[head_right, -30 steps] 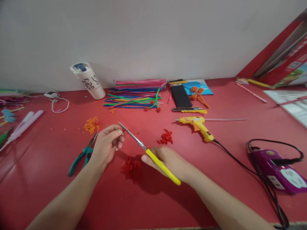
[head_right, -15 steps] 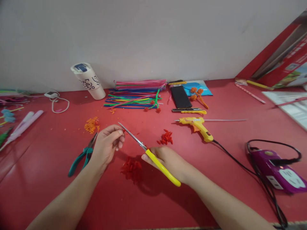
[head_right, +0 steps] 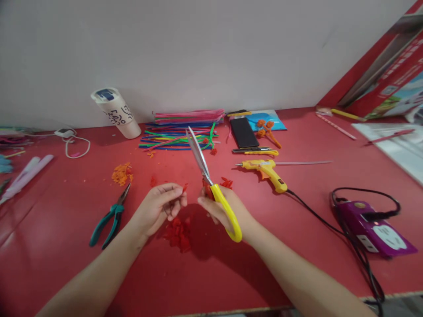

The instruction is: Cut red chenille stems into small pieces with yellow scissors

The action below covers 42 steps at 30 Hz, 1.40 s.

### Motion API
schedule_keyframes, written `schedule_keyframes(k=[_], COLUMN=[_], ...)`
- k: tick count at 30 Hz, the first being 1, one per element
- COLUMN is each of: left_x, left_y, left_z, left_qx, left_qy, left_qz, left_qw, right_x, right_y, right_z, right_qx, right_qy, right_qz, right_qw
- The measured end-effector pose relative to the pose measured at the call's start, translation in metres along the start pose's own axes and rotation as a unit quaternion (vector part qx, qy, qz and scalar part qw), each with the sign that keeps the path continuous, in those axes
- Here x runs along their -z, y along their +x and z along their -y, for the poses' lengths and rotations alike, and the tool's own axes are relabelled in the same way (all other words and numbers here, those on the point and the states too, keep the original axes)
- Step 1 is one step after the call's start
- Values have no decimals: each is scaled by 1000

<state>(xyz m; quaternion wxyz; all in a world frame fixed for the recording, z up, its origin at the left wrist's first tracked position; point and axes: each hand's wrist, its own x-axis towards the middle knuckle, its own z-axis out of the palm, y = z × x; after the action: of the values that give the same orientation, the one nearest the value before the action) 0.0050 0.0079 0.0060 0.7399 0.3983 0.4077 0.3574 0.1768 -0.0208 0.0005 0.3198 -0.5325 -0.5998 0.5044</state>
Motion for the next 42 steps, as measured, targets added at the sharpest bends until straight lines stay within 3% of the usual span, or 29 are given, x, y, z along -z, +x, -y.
schedule_keyframes(k=[4, 10, 19, 22, 25, 28, 36, 39, 42], left_x=[-6, -9, -11, -7, -4, -5, -10, -10, -10], left_y=[0, -3, -2, 0, 1, 1, 1, 2, 2], left_z=[10, 12, 11, 11, 9, 7, 16, 18, 13], left_qx=[40, 44, 19, -18, -102, -141, -105, -90, -59], left_qy=[4, 36, 124, 180, 262, 301, 303, 232, 121], left_qz=[27, 59, 40, 13, -40, -49, -46, -54, -97], left_qw=[999, 997, 991, 983, 959, 942, 946, 967, 986], right_x=[-3, -5, -5, -5, -5, -5, -9, -5, 1], right_y=[2, 5, 4, 4, 4, 4, 4, 4, 1], right_z=[-1, -1, 7, 8, 8, 9, -2, -4, 2], right_qx=[10, 5, -71, -65, -77, -84, 11, 38, 44], right_qy=[61, 95, 42, 46, 41, 20, -122, -163, -231], right_qz=[-36, -9, -16, -18, -25, -34, -73, -65, -69], right_qw=[997, 995, 996, 997, 996, 996, 990, 984, 970])
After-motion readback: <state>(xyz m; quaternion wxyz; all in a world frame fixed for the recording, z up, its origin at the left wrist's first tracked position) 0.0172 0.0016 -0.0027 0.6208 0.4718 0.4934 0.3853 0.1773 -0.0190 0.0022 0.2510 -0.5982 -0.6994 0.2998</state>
